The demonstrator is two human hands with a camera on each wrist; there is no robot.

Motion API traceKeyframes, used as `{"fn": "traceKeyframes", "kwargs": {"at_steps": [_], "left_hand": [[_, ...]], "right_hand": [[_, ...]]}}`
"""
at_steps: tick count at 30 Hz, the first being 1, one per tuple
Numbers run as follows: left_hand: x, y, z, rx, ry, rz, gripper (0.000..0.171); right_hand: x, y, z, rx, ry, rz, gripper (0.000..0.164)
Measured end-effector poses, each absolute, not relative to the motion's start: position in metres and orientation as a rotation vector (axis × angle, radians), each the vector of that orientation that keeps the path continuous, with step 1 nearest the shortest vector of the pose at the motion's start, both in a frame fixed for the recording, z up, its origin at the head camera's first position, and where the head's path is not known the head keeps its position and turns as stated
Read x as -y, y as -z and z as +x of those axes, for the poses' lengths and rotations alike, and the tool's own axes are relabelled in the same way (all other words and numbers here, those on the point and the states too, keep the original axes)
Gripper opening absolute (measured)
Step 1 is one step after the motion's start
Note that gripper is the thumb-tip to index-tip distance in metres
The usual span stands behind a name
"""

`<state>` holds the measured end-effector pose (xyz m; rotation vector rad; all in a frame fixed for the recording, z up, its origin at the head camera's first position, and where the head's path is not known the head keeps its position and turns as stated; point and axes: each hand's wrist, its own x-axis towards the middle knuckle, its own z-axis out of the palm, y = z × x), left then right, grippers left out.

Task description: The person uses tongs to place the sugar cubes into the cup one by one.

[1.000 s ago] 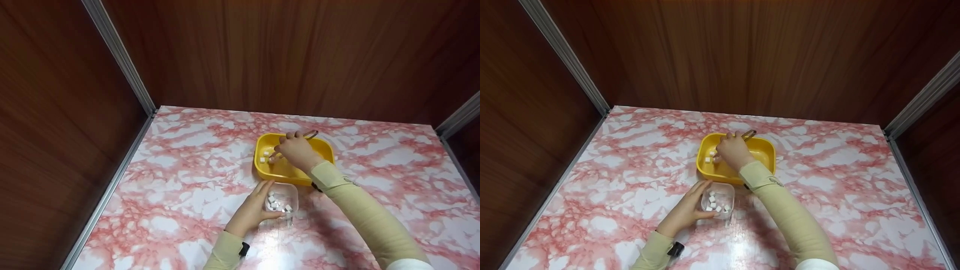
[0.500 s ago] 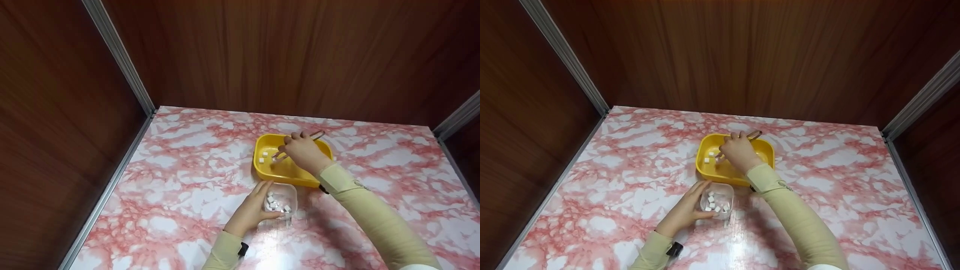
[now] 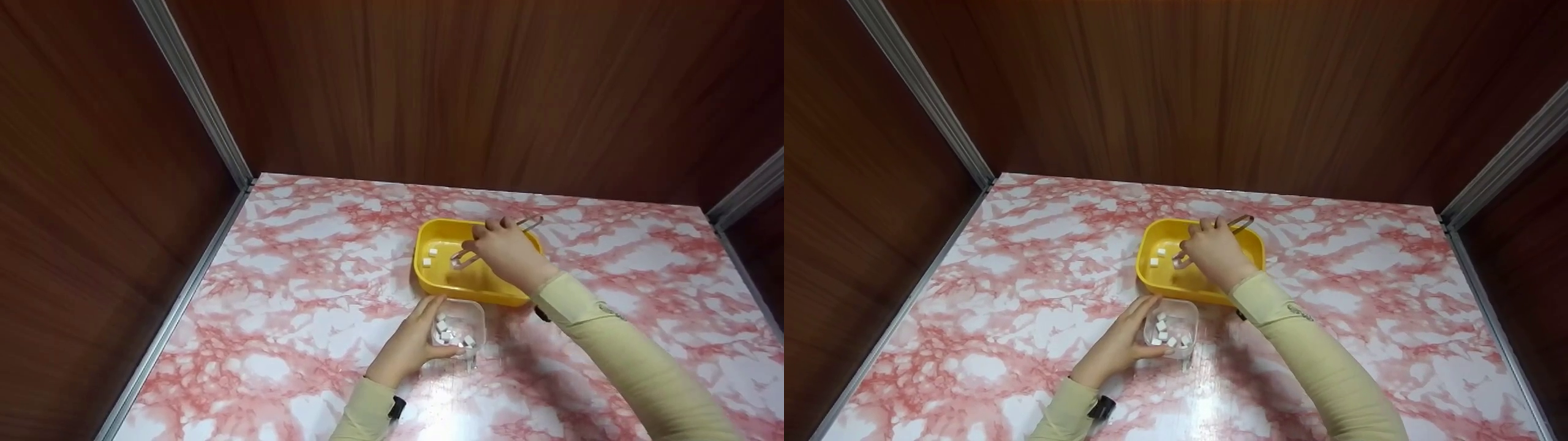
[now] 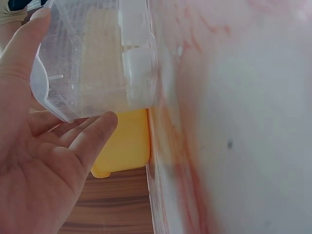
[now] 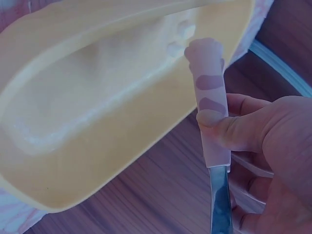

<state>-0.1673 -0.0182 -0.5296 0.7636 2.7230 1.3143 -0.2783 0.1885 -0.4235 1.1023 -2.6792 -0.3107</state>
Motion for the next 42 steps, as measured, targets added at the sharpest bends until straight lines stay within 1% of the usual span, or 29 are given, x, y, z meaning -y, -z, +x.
{"fn": "traceKeyframes", "kwargs": {"at_steps": [13,17,22,28,32,37,42], "left_hand": [[0.02,0.53,-0.167,-2.737,-1.305,0.787,0.097],[0.02,0.53,-0.167,-2.756,-1.293,0.803,0.097],[0.02,0.531,-0.167,-2.754,-1.287,0.813,0.095],[0.021,0.531,-0.167,-2.742,-1.308,0.832,0.092],[0.02,0.531,-0.167,-2.734,-1.322,0.856,0.09],[0.018,0.53,-0.167,-2.719,-1.301,0.794,0.094],[0.019,0.529,-0.167,-2.716,-1.295,0.77,0.094]], "right_hand": [[-0.2,0.404,-0.254,2.614,0.284,1.127,0.035],[-0.201,0.397,-0.243,2.599,0.264,1.145,0.04],[-0.201,0.393,-0.228,2.544,0.255,1.182,0.038],[-0.201,0.4,-0.211,2.497,0.25,1.232,0.036],[-0.203,0.409,-0.204,2.459,0.245,1.258,0.03],[-0.204,0.419,-0.198,2.435,0.243,1.282,0.024],[-0.203,0.428,-0.193,2.421,0.289,1.321,0.023]]}}
